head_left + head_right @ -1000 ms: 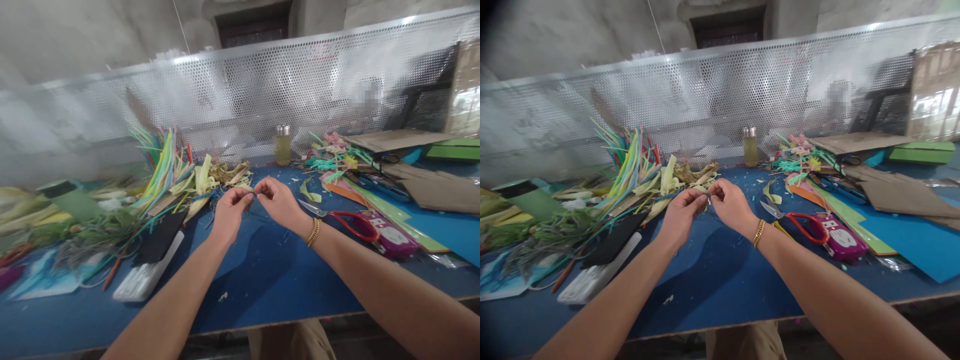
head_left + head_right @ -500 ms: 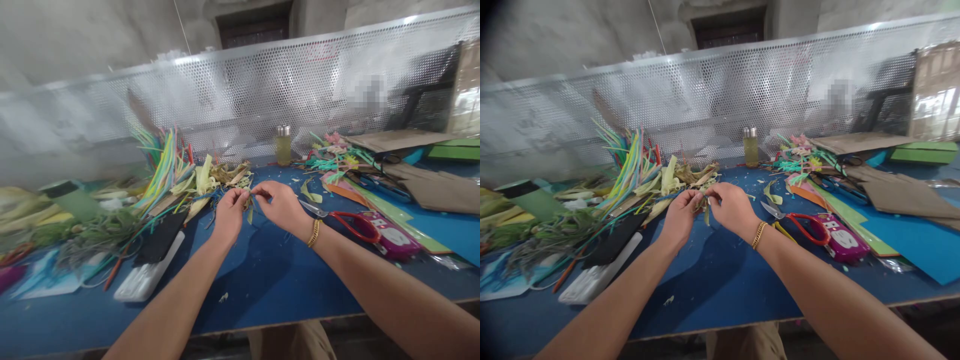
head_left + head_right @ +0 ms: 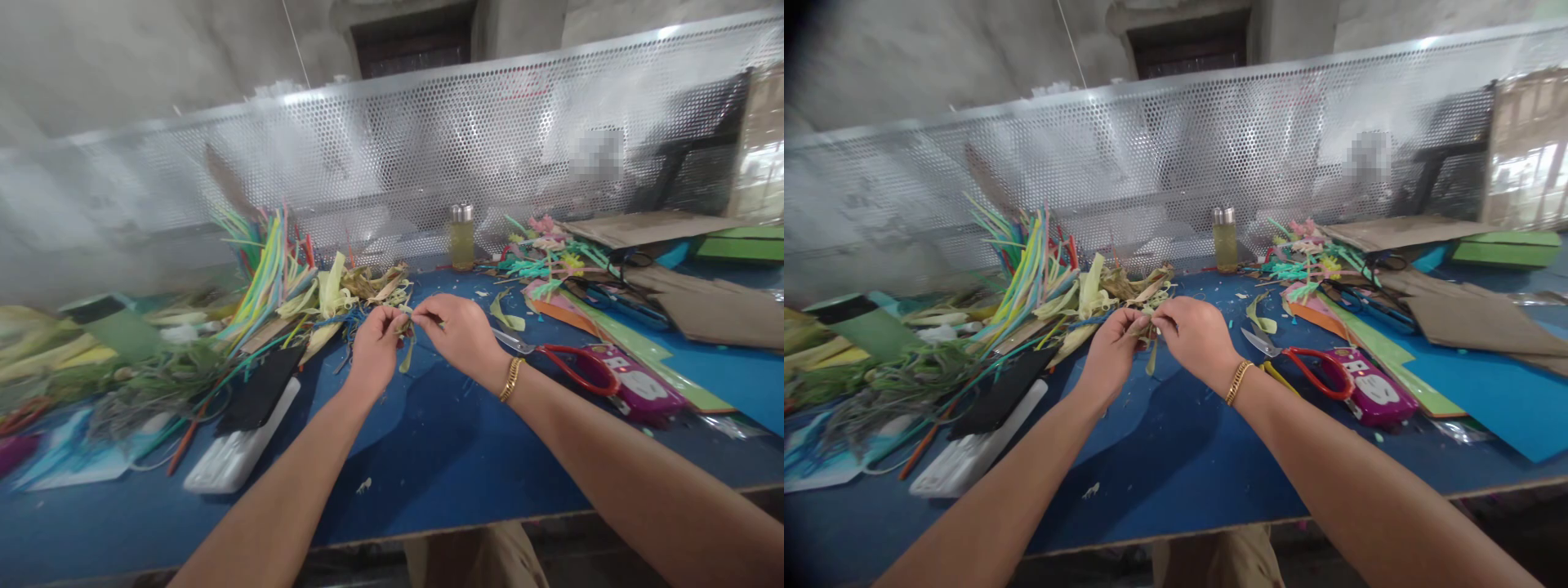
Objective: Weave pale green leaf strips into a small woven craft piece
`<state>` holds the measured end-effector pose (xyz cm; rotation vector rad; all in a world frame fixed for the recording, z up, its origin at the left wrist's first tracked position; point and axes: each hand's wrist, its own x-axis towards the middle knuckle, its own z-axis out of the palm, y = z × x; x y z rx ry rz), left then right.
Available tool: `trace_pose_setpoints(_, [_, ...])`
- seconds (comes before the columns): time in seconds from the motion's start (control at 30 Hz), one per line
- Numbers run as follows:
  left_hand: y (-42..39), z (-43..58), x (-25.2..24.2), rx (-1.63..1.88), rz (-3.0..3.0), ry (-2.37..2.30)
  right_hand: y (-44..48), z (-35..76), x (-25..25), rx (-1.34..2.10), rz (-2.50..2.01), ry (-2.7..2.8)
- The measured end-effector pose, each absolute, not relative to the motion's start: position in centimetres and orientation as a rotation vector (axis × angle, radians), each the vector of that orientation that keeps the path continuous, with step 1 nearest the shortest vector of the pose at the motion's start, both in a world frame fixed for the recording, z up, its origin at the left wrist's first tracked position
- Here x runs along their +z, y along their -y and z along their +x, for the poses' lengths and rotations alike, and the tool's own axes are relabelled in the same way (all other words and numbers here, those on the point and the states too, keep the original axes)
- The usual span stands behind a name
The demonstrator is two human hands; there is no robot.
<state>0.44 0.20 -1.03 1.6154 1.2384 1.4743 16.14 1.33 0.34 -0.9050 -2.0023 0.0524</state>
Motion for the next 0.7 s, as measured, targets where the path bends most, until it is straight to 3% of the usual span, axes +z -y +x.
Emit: trace_pose_setpoints(0.7, [0.74, 0.88, -0.65, 1.505, 1.693, -1.421, -0.85, 15.22, -0.01, 0.176, -0.894, 2.015])
